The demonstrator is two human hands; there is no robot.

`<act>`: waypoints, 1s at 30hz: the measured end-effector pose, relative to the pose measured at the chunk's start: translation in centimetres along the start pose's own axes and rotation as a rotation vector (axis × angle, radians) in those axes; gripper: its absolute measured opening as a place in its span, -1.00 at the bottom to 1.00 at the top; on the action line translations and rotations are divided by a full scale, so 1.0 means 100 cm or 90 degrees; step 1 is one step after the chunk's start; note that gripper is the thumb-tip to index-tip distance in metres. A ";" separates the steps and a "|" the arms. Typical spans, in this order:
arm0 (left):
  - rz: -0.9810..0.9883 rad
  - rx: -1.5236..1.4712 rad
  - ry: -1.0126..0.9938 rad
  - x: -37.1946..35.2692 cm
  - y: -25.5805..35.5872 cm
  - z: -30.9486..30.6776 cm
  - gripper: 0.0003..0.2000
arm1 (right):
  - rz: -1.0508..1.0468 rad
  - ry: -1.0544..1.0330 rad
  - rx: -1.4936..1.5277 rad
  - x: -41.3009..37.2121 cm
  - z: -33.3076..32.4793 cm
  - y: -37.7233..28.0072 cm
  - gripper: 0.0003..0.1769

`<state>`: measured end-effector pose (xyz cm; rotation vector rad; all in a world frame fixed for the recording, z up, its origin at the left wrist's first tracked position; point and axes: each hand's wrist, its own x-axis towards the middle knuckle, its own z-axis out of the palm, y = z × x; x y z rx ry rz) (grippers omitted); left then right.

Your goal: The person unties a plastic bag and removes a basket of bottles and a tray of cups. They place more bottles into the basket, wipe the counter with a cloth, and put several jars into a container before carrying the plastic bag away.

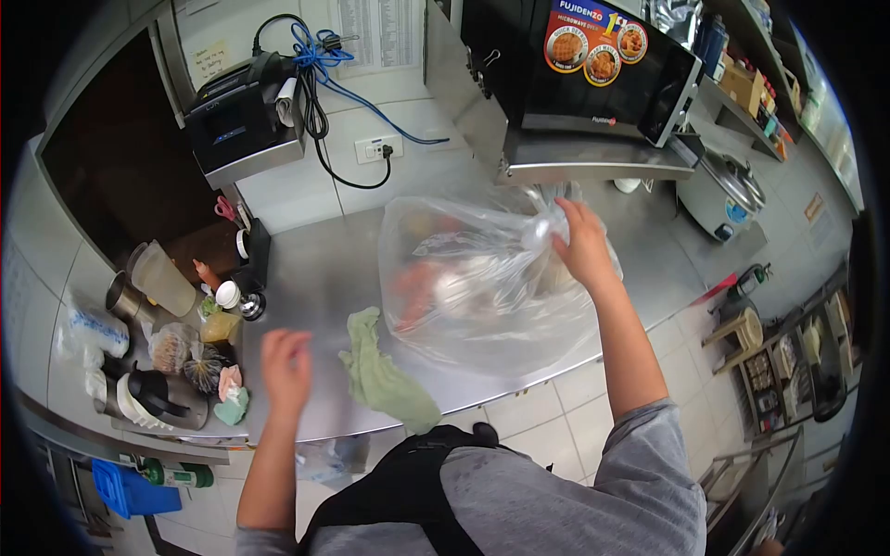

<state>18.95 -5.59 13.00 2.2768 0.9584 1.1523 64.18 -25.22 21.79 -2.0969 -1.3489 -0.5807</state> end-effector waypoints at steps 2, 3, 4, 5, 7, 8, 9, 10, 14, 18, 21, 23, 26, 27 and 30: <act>0.133 -0.114 -0.058 0.026 0.091 0.053 -0.80 | 0.004 -0.066 0.041 0.005 0.012 0.024 -0.37; 0.162 -0.183 -0.088 0.035 0.125 0.085 -0.82 | 0.022 -0.137 0.077 0.007 0.013 0.035 -0.35; 0.153 -0.232 -0.160 0.045 0.150 0.120 -0.82 | -0.010 -0.136 0.098 0.009 0.012 0.039 -0.40; 0.150 -0.256 -0.209 0.055 0.172 0.155 -0.79 | -0.030 -0.143 0.098 0.012 0.009 0.040 -0.40; 0.185 -0.239 -0.062 0.074 0.216 0.221 -0.71 | -0.048 -0.164 0.244 0.014 0.002 0.042 -0.47; 0.177 -0.235 -0.046 0.079 0.227 0.247 -0.71 | -0.065 -0.170 0.247 0.012 0.001 0.045 -0.47; 0.144 -0.226 -0.034 0.086 0.235 0.269 -0.69 | -0.060 -0.136 0.274 0.012 0.001 0.049 -0.50; 0.111 -0.217 -0.022 0.094 0.243 0.280 -0.67 | -0.053 -0.103 0.303 0.012 0.000 0.054 -0.53; -0.086 -0.470 -0.262 0.102 0.238 0.290 -0.75 | 0.006 -0.181 0.454 0.005 -0.004 0.079 -0.55; -0.154 -0.659 -0.368 0.102 0.243 0.284 -0.79 | -0.074 -0.204 0.482 0.005 -0.009 0.091 -0.51; -0.166 -0.702 -0.419 0.112 0.248 0.277 -0.78 | -0.219 -0.026 0.423 0.003 0.003 0.095 -0.44; -0.229 -0.719 -0.425 0.111 0.259 0.270 -0.77 | -0.441 0.218 0.237 -0.001 0.022 0.105 -0.40; -0.290 -0.754 -0.417 0.110 0.264 0.264 -0.78 | -0.414 0.204 0.281 0.006 0.018 0.104 -0.43; -0.291 -0.769 -0.406 0.108 0.264 0.263 -0.79 | -0.413 0.191 0.302 0.008 0.018 0.106 -0.46; -0.169 -0.643 -0.382 0.108 0.258 0.265 -0.81 | -0.372 0.200 0.363 0.014 0.021 0.117 -0.64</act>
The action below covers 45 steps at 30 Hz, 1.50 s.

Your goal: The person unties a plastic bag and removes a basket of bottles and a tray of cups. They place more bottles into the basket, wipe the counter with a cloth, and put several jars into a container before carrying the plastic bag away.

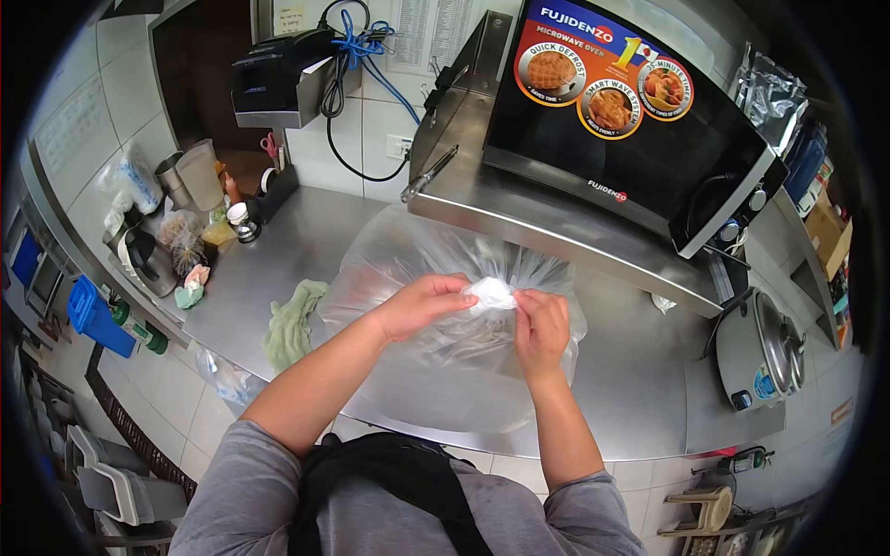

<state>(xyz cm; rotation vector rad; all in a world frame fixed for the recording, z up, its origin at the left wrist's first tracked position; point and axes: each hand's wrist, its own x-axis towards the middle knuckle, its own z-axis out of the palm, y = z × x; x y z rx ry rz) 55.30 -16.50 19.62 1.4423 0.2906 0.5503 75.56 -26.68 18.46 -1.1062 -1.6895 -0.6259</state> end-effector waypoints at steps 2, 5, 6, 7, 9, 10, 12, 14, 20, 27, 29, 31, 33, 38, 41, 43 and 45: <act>-0.018 0.032 0.091 0.003 -0.002 0.001 -0.83 | 0.184 0.113 0.133 -0.012 0.003 0.007 -0.76; 0.023 0.107 0.207 0.012 -0.014 0.010 -0.87 | 0.414 0.220 0.338 -0.009 -0.005 -0.004 -0.93; 0.078 0.151 0.228 0.012 -0.010 0.018 -0.90 | 0.463 0.217 0.406 -0.006 -0.011 -0.011 -0.94; 0.075 0.152 0.226 0.012 -0.004 0.023 -0.90 | 0.466 0.219 0.405 -0.005 -0.016 -0.012 -0.94; 0.243 0.463 0.158 0.008 0.012 0.038 -0.85 | 0.560 0.232 0.562 -0.002 -0.028 -0.009 -0.93; 0.242 0.462 0.153 0.005 0.018 0.045 -0.85 | 0.562 0.236 0.558 0.006 -0.035 -0.002 -0.93; 0.345 0.782 0.009 -0.003 0.022 0.055 -0.75 | 0.587 0.423 0.614 0.024 -0.052 0.013 -0.91; 0.362 0.781 0.064 -0.007 0.013 0.056 -0.68 | 0.516 0.401 0.611 0.044 -0.085 -0.016 -0.91; 0.456 0.584 0.233 0.000 0.008 0.055 -0.40 | 0.187 -0.007 0.632 0.028 -0.167 -0.091 -0.96; 0.281 0.745 0.091 0.004 0.023 0.041 -0.48 | -0.009 -0.136 0.636 -0.009 -0.237 -0.058 -0.77; 0.320 0.696 0.131 0.008 0.020 0.033 -0.51 | 0.300 0.238 0.764 -0.036 -0.197 -0.039 -0.43; 0.350 0.646 0.171 0.003 0.024 0.028 -0.54 | 0.558 0.460 0.602 -0.035 -0.138 -0.008 -0.27; 0.153 0.695 0.108 -0.011 0.049 0.029 -0.51 | 0.659 0.193 0.274 -0.059 -0.086 0.001 -0.33; 0.247 0.702 0.097 -0.046 0.073 0.008 -0.57 | 0.288 -0.287 -0.248 -0.057 -0.053 -0.003 -0.38; 0.221 0.729 0.094 -0.055 0.061 -0.013 -0.61 | 0.320 -0.178 -0.257 -0.060 -0.083 0.029 -0.49; 0.207 0.762 0.073 -0.059 0.058 -0.018 -0.63 | 0.274 -0.177 -0.278 -0.050 -0.101 0.028 -0.50; 0.195 0.721 0.064 -0.056 0.068 -0.011 -0.66 | 0.549 0.088 0.248 -0.044 -0.109 0.023 -0.54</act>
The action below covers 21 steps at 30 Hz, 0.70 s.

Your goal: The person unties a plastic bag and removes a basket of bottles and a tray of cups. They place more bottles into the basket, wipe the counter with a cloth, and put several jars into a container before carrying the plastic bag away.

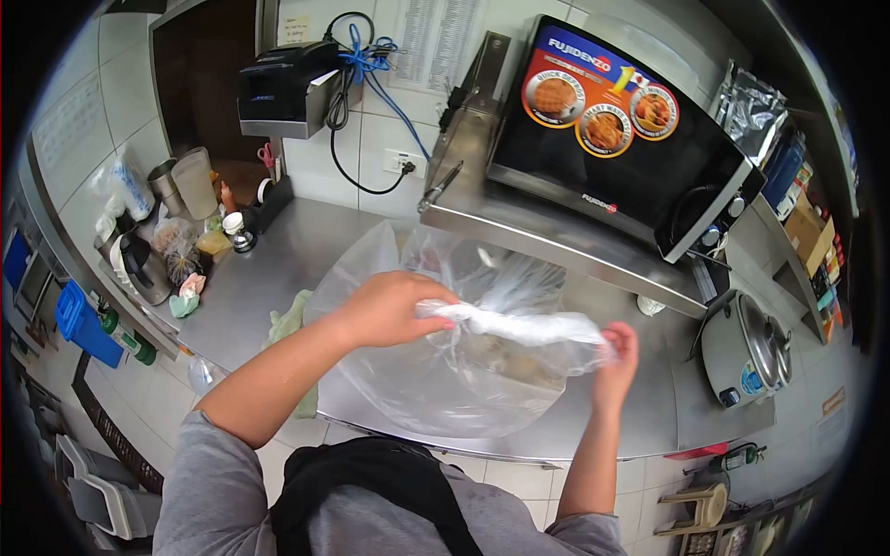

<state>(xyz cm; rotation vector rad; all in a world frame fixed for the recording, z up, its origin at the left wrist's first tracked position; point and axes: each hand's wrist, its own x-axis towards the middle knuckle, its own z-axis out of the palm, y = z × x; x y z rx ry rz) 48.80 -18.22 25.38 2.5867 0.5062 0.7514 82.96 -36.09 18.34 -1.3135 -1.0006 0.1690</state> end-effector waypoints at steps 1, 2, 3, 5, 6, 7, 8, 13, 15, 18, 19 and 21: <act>0.000 -0.004 0.003 0.004 0.003 -0.002 -0.66 | 0.035 0.013 0.159 -0.001 0.001 -0.026 -0.51; -0.009 -0.025 0.008 0.007 0.006 -0.004 -0.71 | 0.071 0.029 0.317 -0.004 0.001 -0.056 -0.47; -0.016 -0.046 0.011 0.008 0.004 -0.007 -0.76 | 0.023 0.019 0.425 -0.011 -0.007 -0.070 -0.38; -0.027 -0.126 0.034 0.008 -0.005 -0.011 -0.80 | -0.104 -0.191 0.726 -0.023 -0.017 -0.092 -0.19; -0.039 -0.203 0.059 0.009 -0.009 -0.013 -0.85 | -0.190 -0.402 0.906 -0.025 -0.014 -0.101 -0.10; -0.030 -0.208 0.049 0.008 -0.012 -0.018 -0.85 | -0.174 -0.283 0.814 -0.028 -0.003 -0.111 0.01; -0.031 -0.247 0.074 0.005 -0.015 -0.026 -0.89 | -0.063 -0.203 0.667 -0.030 0.018 -0.119 0.02; -0.044 -0.300 0.040 -0.031 -0.042 -0.061 -0.95 | -0.032 -0.461 -0.114 -0.085 0.112 -0.099 0.00; 0.060 -0.328 0.144 -0.050 -0.063 -0.077 -0.93 | 0.057 -0.461 -0.218 -0.094 0.134 -0.102 -0.06; 0.116 -0.329 0.149 -0.087 -0.094 -0.106 -0.92 | 0.105 -0.467 -0.303 -0.080 0.120 -0.104 -0.25; 0.123 -0.384 0.127 -0.102 -0.107 -0.110 -0.91 | 0.065 -0.479 -0.289 -0.073 0.102 -0.105 -0.38; 0.060 -0.419 0.145 -0.142 -0.142 -0.125 -0.87 | -0.086 -0.442 -0.520 -0.067 0.057 -0.118 -0.61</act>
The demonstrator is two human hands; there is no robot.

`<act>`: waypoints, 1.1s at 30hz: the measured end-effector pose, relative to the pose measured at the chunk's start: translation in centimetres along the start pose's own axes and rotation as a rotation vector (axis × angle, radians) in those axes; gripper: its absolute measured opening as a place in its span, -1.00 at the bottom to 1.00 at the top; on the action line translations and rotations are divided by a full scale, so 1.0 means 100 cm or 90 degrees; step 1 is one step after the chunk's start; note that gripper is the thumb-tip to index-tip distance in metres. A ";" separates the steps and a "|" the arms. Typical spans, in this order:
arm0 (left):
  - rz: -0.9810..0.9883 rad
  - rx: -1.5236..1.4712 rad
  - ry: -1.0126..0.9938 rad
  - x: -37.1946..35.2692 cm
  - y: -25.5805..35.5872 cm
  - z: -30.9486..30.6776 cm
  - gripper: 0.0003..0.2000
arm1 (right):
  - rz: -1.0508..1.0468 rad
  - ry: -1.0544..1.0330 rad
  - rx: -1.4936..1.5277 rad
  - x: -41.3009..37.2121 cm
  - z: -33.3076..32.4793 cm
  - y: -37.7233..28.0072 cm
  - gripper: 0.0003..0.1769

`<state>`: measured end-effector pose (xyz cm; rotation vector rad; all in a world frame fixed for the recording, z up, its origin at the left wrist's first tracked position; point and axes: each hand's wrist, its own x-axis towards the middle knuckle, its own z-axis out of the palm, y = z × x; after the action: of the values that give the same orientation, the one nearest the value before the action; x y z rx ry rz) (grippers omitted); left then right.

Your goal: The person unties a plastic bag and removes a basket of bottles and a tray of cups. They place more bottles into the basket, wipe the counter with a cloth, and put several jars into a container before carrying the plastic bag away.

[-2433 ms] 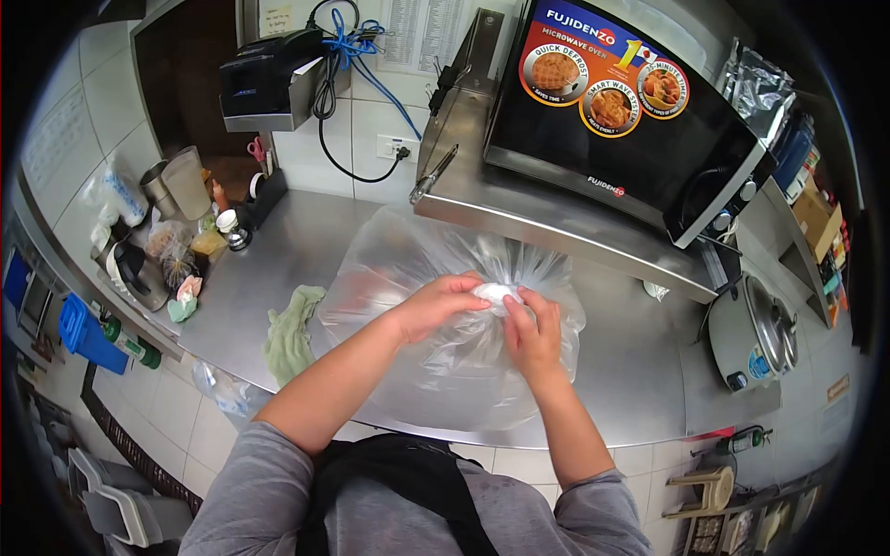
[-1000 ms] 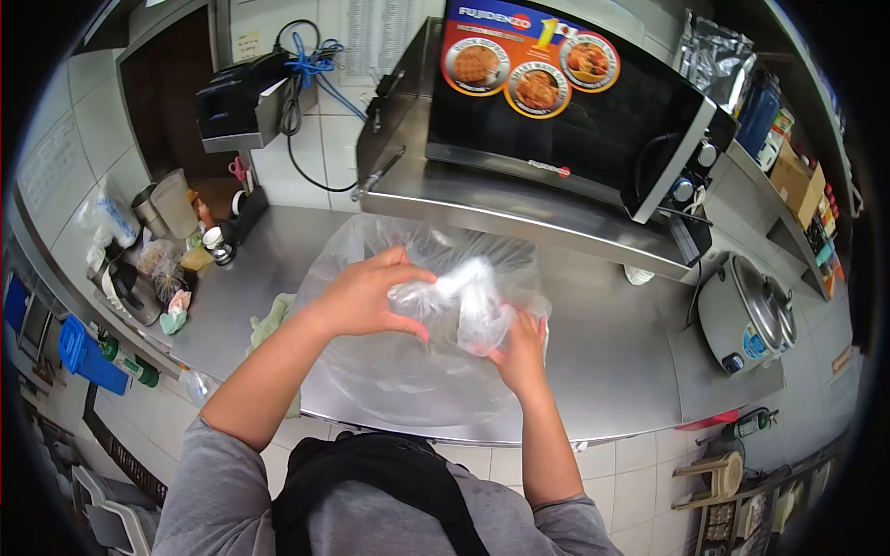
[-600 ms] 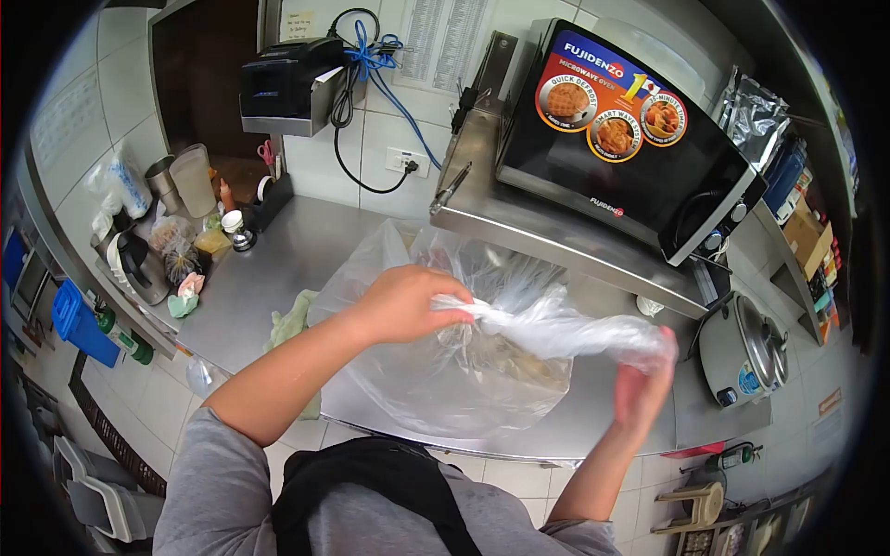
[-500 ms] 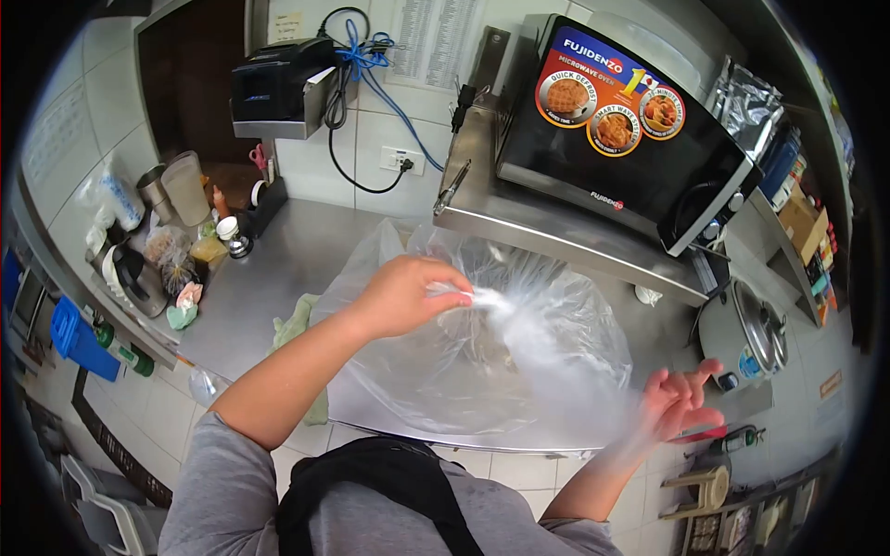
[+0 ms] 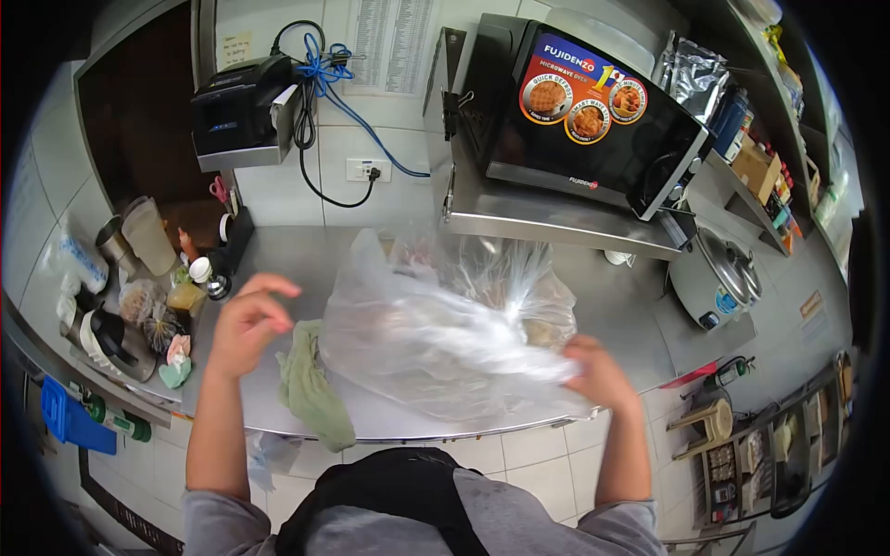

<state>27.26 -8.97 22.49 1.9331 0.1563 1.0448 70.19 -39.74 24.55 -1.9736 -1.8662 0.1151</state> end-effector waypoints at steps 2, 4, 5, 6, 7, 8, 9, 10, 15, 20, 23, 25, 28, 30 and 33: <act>-0.061 -0.022 0.039 0.000 0.001 -0.011 -0.83 | 0.173 -0.005 0.186 -0.020 -0.038 -0.026 -0.64; 0.119 0.161 -0.030 0.017 0.031 0.023 -0.66 | 0.066 0.012 0.118 -0.019 -0.049 -0.080 -0.63; 0.153 0.199 -0.053 0.031 0.054 0.049 -0.60 | -0.045 0.035 0.054 -0.017 -0.049 -0.110 -0.63; 0.192 0.240 -0.078 0.048 0.074 0.078 -0.53 | -0.139 -0.012 0.057 -0.011 -0.048 -0.143 -0.64; 0.239 0.247 -0.125 0.059 0.083 0.103 -0.47 | -0.235 -0.056 0.059 -0.003 -0.046 -0.164 -0.64; 0.286 0.254 -0.174 0.065 0.089 0.120 -0.40 | -0.234 -0.055 0.060 0.002 -0.043 -0.168 -0.64; 0.285 0.253 -0.176 0.067 0.087 0.127 -0.40 | -0.289 -0.137 0.094 0.008 -0.041 -0.168 -0.65; 0.231 0.381 -0.389 0.068 0.081 0.134 -0.44 | -0.343 -0.219 0.127 0.014 -0.039 -0.165 -0.65; 0.205 0.463 -0.794 0.048 0.070 0.137 -0.52 | -0.211 -0.192 0.232 0.053 0.021 -0.118 -0.59; -0.238 0.303 -0.757 0.011 0.034 0.085 -0.43 | 0.267 -0.534 -0.210 0.022 0.055 -0.059 -0.60; -0.413 0.540 -0.575 -0.015 -0.004 0.040 -0.36 | 0.424 -0.366 -0.198 -0.050 0.049 0.048 -0.40; -0.427 0.639 -0.504 -0.017 -0.014 0.036 -0.37 | 0.387 -0.189 -0.191 -0.083 0.055 0.101 -0.43; -0.282 0.968 -0.381 0.006 0.004 0.066 -0.59 | 0.440 -0.349 -0.133 -0.050 0.009 0.025 -0.58; -0.066 0.971 -0.342 0.016 0.012 0.111 -0.62 | 0.188 -0.281 0.017 -0.025 0.010 0.005 -0.62; 0.117 0.724 -0.312 0.023 -0.001 0.178 -0.54 | 0.171 -0.137 0.203 0.016 0.019 -0.021 -0.48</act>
<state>41.53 -19.44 19.60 3.2198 0.3464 0.5557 67.68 -37.69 23.90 -2.0316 -1.5725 0.6830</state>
